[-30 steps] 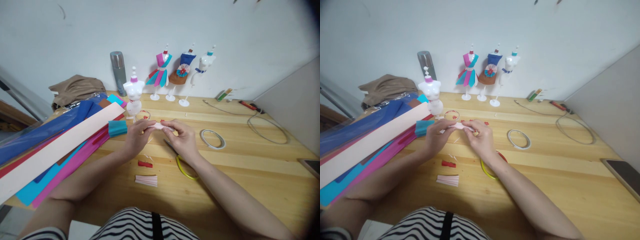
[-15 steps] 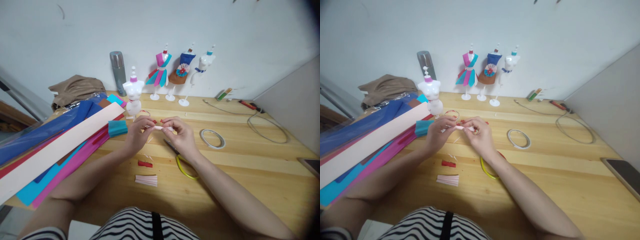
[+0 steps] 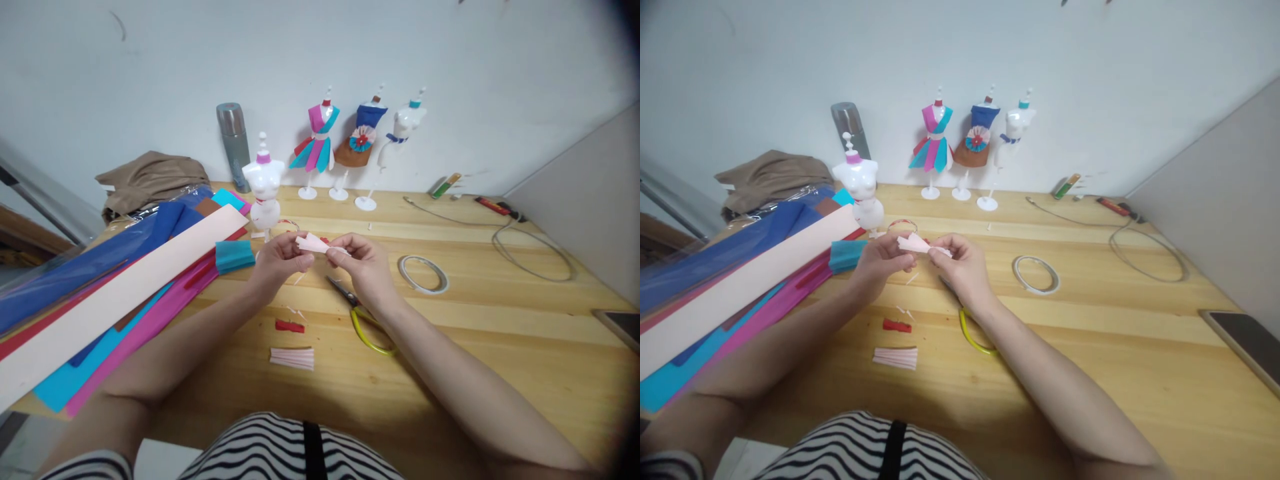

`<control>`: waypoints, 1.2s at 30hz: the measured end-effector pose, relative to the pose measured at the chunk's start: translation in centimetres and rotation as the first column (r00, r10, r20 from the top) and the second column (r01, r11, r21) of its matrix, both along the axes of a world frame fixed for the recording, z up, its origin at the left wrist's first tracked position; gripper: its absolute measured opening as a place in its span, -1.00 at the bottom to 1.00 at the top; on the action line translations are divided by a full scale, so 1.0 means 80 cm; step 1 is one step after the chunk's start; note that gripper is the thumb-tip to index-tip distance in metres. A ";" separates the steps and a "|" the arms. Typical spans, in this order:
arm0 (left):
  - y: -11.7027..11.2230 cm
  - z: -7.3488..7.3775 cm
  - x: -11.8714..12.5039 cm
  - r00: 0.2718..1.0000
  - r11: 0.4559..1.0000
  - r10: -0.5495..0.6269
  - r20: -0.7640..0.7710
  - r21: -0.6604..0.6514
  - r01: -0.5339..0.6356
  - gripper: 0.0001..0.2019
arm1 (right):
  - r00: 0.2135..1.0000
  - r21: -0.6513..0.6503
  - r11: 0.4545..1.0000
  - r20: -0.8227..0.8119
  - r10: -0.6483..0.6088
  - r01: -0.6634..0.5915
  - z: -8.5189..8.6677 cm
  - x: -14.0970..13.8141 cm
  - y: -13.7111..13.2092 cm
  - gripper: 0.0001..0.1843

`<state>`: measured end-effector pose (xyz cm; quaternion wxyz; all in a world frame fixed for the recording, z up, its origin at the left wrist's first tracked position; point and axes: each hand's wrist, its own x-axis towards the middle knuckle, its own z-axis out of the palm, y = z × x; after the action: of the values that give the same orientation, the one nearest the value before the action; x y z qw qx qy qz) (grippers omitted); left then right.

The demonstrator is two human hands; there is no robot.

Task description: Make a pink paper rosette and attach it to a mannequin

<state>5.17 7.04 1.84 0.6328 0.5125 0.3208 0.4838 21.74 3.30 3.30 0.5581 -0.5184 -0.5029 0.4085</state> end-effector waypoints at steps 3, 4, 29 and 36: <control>-0.005 -0.002 0.003 0.995 0.991 -0.102 0.001 -0.090 0.102 -0.74 | 0.995 -0.030 0.999 -0.096 0.027 -0.030 -0.005 -0.004 -0.001 -0.85; -0.008 -0.003 0.004 0.993 0.988 -0.114 0.002 -0.108 0.114 -0.74 | 0.990 -0.031 0.998 -0.131 0.049 -0.054 -0.007 -0.007 -0.001 -0.84; -0.019 0.013 0.004 0.993 0.954 0.012 0.117 -0.299 0.024 -0.73 | 0.955 -0.062 0.975 -0.225 0.192 -0.211 -0.004 -0.009 -0.002 -0.82; -0.024 0.011 -0.003 1.000 0.941 -0.012 0.002 -0.339 0.012 -0.73 | 0.978 -0.070 0.993 0.176 0.109 -0.098 0.014 0.037 0.011 -0.87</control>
<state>4.91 5.14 2.74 0.7143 0.3981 0.3963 0.4175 24.66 4.19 4.38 0.4723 -0.5429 -0.5650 0.4037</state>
